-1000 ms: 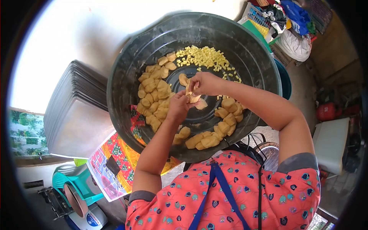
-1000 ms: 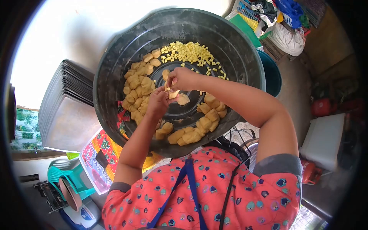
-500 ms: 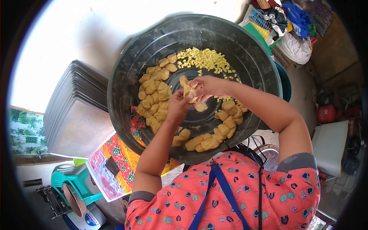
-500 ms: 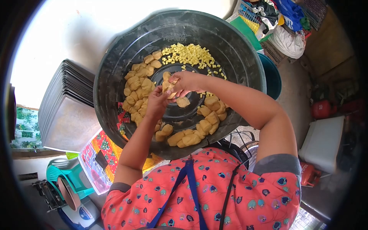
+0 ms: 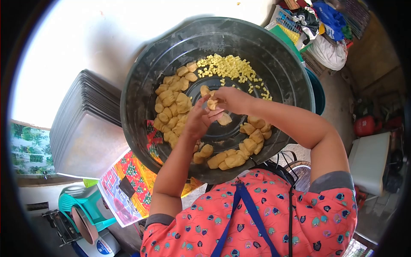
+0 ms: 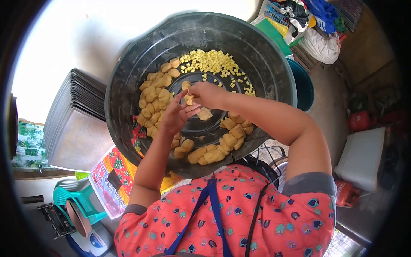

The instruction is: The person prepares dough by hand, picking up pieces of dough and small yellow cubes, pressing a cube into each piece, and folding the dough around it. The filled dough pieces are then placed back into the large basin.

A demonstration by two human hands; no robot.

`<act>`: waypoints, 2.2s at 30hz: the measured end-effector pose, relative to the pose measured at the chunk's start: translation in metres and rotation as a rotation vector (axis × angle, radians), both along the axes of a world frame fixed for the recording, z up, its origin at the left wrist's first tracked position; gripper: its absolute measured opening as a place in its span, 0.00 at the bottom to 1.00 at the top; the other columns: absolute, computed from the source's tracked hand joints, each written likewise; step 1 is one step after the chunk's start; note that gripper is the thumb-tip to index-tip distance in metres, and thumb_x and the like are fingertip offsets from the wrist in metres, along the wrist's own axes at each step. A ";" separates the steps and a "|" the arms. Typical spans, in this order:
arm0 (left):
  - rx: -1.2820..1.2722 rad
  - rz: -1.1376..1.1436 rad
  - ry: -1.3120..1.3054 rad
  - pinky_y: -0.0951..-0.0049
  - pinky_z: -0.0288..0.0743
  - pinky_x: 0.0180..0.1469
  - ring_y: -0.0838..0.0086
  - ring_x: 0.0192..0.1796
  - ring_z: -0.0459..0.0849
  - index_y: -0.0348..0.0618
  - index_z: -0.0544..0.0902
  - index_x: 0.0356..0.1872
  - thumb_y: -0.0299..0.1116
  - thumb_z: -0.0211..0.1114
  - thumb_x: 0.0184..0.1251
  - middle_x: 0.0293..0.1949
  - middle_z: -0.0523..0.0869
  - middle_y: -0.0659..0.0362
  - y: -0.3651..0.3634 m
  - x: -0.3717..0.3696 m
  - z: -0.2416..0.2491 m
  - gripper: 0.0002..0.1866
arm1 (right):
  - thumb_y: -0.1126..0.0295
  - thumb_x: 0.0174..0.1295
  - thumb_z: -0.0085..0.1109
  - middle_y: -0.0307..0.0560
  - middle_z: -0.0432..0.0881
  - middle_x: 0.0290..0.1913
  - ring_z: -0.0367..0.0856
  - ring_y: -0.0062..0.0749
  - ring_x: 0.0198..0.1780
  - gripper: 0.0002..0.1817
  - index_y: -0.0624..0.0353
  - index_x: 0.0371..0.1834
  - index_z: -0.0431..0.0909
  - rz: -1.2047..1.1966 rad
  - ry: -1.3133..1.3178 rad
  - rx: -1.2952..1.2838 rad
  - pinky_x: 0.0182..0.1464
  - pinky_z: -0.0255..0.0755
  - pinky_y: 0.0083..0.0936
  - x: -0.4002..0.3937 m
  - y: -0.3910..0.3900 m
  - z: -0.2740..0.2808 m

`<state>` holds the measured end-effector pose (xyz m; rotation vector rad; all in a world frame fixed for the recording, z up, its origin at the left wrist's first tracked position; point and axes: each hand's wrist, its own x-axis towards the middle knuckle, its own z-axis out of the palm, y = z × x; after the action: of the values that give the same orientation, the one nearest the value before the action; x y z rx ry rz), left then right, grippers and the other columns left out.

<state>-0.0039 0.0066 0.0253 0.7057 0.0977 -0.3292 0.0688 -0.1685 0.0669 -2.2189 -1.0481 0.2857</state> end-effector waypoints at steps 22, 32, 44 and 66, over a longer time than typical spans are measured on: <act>0.244 0.139 -0.174 0.63 0.81 0.47 0.69 0.41 0.84 0.40 0.73 0.42 0.34 0.56 0.70 0.43 0.81 0.55 0.002 0.002 -0.019 0.08 | 0.66 0.58 0.63 0.48 0.80 0.31 0.79 0.30 0.28 0.15 0.63 0.45 0.79 -0.143 0.438 0.062 0.33 0.73 0.26 -0.008 0.007 0.036; 0.042 -0.015 -0.041 0.68 0.77 0.56 0.66 0.48 0.82 0.34 0.66 0.61 0.38 0.54 0.72 0.52 0.78 0.51 -0.002 0.000 0.007 0.23 | 0.71 0.58 0.58 0.55 0.81 0.42 0.80 0.43 0.44 0.16 0.60 0.50 0.78 0.017 0.421 0.106 0.45 0.72 0.32 0.008 -0.001 0.022; 0.088 -0.021 -0.067 0.65 0.79 0.50 0.61 0.47 0.83 0.35 0.70 0.58 0.47 0.46 0.74 0.49 0.81 0.49 -0.005 -0.005 0.016 0.25 | 0.71 0.56 0.62 0.46 0.84 0.36 0.81 0.29 0.34 0.12 0.61 0.43 0.81 -0.066 0.445 0.158 0.35 0.75 0.26 0.013 -0.011 0.044; 1.885 -0.575 -0.681 0.48 0.59 0.59 0.50 0.64 0.64 0.54 0.65 0.65 0.32 0.65 0.56 0.64 0.67 0.48 -0.017 -0.015 -0.030 0.33 | 0.63 0.54 0.59 0.51 0.84 0.34 0.83 0.40 0.36 0.13 0.59 0.37 0.82 -0.501 -0.245 -0.115 0.40 0.75 0.31 0.086 -0.096 0.117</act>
<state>-0.0191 -0.0107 -0.0050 2.6995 -0.5481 -0.4736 0.1551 -0.2641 0.1837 -2.5774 -0.5689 -0.1541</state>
